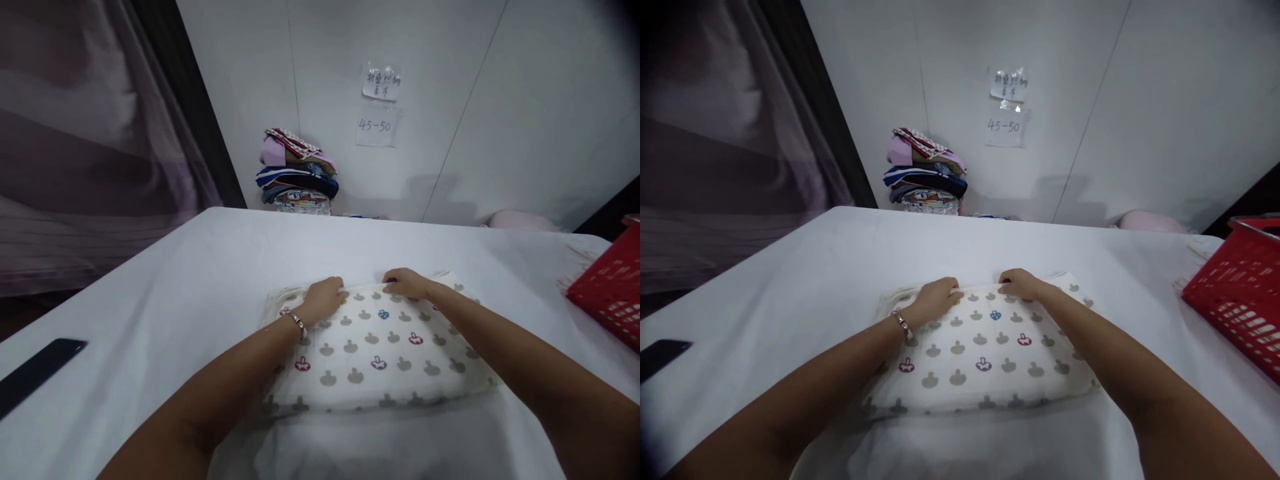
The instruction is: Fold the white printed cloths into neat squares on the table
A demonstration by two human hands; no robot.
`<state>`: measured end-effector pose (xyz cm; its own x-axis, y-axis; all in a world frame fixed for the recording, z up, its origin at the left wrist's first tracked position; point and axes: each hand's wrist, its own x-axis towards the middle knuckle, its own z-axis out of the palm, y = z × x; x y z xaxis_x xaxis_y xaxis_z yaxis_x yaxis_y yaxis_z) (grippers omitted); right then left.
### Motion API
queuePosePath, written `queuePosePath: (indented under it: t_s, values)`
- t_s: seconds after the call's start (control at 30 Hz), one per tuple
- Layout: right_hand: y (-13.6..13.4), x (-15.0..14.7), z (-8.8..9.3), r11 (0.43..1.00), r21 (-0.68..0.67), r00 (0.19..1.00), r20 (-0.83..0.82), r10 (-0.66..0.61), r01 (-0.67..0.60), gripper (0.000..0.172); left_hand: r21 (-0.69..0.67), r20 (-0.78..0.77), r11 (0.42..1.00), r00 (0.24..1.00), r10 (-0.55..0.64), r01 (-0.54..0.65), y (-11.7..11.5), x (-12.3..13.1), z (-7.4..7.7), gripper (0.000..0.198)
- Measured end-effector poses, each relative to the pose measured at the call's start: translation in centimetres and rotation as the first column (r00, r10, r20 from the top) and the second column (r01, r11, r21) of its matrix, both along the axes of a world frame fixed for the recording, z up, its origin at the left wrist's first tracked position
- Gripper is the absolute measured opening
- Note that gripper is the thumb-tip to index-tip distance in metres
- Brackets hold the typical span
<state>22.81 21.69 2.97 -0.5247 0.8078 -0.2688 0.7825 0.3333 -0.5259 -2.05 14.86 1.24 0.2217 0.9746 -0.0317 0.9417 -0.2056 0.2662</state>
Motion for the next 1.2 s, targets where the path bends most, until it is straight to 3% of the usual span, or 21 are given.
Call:
queuePosePath:
  t_s: [0.13, 0.3, 0.5, 0.8, 0.93, 1.2]
  values:
    - [0.2, 0.9, -0.3, 0.997, -0.072, 1.0, -0.024, -0.019, 0.018, 0.027, -0.043, -0.015, 0.999, 1.0, -0.017, 0.017, 0.0, -1.3, 1.5, 0.033]
    - [0.6, 4.0, -0.1, 0.996, -0.084, 0.999, -0.037, -0.019, 0.016, 0.031, -0.142, -0.078, 0.989, 0.996, 0.031, -0.042, -0.4, -5.2, 3.3, 0.038]
    - [1.8, 8.8, -0.5, 0.994, 0.03, 0.993, 0.045, -0.106, 0.105, 0.034, -0.146, -0.061, 0.981, 0.991, 0.121, -0.129, -1.5, -8.4, 2.8, 0.036]
    - [2.5, 11.5, -0.6, 0.963, 0.156, 0.956, 0.166, -0.243, 0.218, 0.025, -0.118, -0.12, 0.976, 0.978, 0.171, -0.185, -1.8, -7.7, 2.2, 0.037]
    - [2.4, 12.7, -1.4, 0.937, 0.19, 0.95, 0.049, -0.309, 0.294, 0.027, -0.117, -0.117, 0.969, 0.972, 0.205, -0.218, -2.1, -7.6, 2.1, 0.038]
    - [1.6, 14.6, -3.8, 0.817, 0.254, 0.855, -0.111, -0.506, 0.517, 0.03, -0.018, -0.063, 0.973, 0.971, 0.23, -0.231, -2.8, -7.8, 1.4, 0.036]
